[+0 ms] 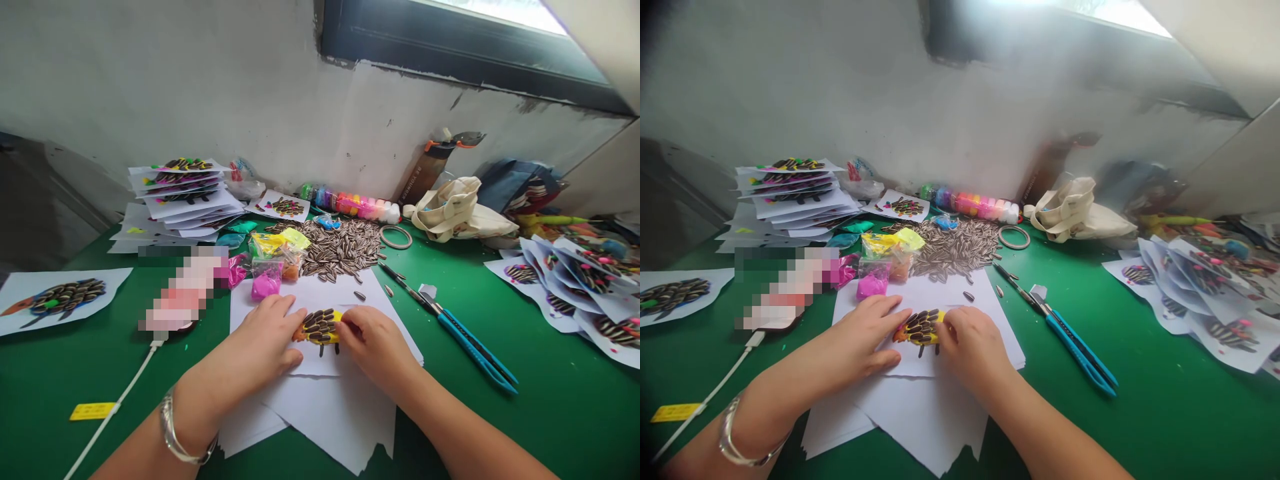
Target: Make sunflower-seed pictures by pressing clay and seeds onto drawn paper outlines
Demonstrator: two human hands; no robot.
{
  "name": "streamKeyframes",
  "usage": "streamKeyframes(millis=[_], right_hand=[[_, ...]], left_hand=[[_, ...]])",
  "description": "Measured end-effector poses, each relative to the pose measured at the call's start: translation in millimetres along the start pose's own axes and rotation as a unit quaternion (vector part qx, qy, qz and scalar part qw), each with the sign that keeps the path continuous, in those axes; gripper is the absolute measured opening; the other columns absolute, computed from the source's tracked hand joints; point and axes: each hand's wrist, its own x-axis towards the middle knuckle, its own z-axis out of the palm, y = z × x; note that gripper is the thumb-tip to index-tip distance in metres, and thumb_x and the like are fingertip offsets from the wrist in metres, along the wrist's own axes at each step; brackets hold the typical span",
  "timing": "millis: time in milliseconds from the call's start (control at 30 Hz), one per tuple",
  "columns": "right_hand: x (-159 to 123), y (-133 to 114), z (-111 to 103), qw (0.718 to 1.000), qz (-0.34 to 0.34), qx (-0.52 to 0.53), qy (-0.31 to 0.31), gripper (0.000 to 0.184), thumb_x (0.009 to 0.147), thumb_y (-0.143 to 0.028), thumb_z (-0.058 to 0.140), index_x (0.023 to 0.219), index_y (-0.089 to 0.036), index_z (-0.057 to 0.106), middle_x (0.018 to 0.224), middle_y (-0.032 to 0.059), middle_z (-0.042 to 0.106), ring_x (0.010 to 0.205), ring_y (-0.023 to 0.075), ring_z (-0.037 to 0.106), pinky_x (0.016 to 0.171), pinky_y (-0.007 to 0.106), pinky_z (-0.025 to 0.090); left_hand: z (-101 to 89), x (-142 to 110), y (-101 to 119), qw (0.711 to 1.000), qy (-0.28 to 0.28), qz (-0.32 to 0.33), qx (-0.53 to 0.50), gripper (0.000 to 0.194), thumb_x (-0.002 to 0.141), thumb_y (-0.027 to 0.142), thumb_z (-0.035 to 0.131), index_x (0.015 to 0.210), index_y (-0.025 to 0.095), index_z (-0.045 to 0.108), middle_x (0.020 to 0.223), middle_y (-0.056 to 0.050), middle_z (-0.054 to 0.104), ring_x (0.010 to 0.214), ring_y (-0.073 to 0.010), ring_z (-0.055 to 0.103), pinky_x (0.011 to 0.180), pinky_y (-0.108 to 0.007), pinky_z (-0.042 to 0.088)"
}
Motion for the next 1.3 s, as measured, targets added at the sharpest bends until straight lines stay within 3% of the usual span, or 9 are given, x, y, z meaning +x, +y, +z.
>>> streamKeyframes(millis=[467,1033,1200,1300], right_hand=[[-1,0,4,0.999,-0.013,0.052,0.003,0.015,0.086,-0.012,0.054,0.074,-0.019,0.060,0.072,0.0001,0.063,0.071,0.0151,0.054,0.067,0.025,0.035],[1,0,10,0.999,-0.030,0.020,0.000,0.016,0.085,-0.011,0.052,0.074,-0.018,0.060,0.074,0.0018,0.064,0.072,0.0161,0.055,0.068,0.026,0.038],[4,5,0,0.999,-0.018,0.030,0.004,0.017,0.086,-0.013,0.054,0.074,-0.019,0.063,0.073,0.0009,0.063,0.071,0.0152,0.055,0.066,0.025,0.038],[10,19,-10,0.999,0.014,0.018,0.043,0.016,0.088,-0.016,0.053,0.081,-0.020,0.067,0.078,0.0014,0.065,0.076,0.0159,0.057,0.069,0.025,0.039]], left_hand=[[-0.7,1,0,1.000,-0.009,-0.004,0.001,0.036,0.074,0.018,0.054,0.109,0.021,0.059,0.120,-0.011,0.050,0.114,-0.0301,0.044,0.095,-0.044,0.041],[2.0,1,-4,1.000,-0.007,-0.003,-0.012,0.035,0.073,0.019,0.055,0.107,0.023,0.059,0.122,-0.010,0.050,0.115,-0.0303,0.044,0.096,-0.045,0.041],[0.5,2,-1,1.000,-0.011,-0.004,-0.003,0.038,0.074,0.019,0.054,0.111,0.022,0.059,0.120,-0.011,0.050,0.113,-0.0306,0.044,0.095,-0.045,0.041],[-2.4,1,2,1.000,-0.014,-0.008,0.004,0.039,0.075,0.019,0.053,0.114,0.021,0.060,0.119,-0.012,0.051,0.112,-0.0307,0.044,0.094,-0.045,0.042]])
